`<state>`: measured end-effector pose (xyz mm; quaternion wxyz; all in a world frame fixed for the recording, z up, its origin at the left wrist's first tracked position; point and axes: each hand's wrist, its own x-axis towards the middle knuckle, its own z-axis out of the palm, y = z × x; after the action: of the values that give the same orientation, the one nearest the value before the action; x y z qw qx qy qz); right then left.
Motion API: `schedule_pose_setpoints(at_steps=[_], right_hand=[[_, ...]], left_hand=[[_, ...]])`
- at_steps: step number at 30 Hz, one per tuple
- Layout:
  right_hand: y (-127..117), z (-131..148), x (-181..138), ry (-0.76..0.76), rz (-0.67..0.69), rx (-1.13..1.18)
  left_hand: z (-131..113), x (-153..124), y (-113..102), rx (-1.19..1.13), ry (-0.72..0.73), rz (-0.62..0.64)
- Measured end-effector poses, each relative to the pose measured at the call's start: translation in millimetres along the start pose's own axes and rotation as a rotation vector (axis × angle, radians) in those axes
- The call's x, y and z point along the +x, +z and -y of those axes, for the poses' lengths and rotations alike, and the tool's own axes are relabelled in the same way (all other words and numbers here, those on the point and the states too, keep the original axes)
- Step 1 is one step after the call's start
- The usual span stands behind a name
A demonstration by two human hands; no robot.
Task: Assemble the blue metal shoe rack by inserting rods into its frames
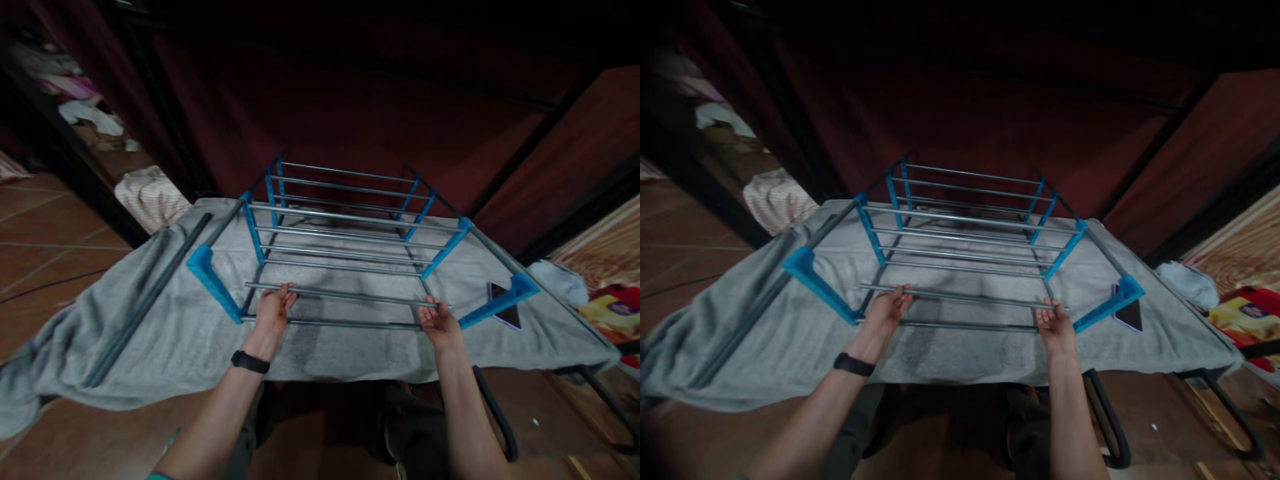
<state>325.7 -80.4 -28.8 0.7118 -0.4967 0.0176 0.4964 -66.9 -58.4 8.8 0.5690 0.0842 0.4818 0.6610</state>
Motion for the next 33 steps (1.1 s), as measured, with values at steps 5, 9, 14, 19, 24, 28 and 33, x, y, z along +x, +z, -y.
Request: schedule_pose_setpoints(at_steps=[5,9,14,19,24,28,33], right_hand=[[-6.6,2.7,10.6,0.01,-0.031,-0.03],[-11.0,4.4,13.4,-0.018,-0.049,-0.041],[-18.8,8.2,18.5,-0.014,-0.024,-0.023],[-21.2,10.6,19.3,0.013,-0.029,-0.045],[-21.3,10.4,13.0,0.036,-0.01,-0.09],[-20.9,9.2,7.0,0.045,0.044,-0.108],[-17.3,7.8,0.5,0.079,0.088,-0.127]], left_hand=[[3.3,-7.4,-7.9,0.01,0.045,0.064],[7.9,-18.9,-12.0,0.033,0.11,0.124],[11.6,-33.3,-14.0,0.08,0.183,0.163],[20.3,-39.7,-16.2,0.118,0.238,0.135],[37.3,-48.2,-23.8,0.13,0.196,0.109],[41.2,-53.8,-34.4,0.122,0.159,0.092],[38.7,-53.8,-42.0,0.128,0.183,0.062]])
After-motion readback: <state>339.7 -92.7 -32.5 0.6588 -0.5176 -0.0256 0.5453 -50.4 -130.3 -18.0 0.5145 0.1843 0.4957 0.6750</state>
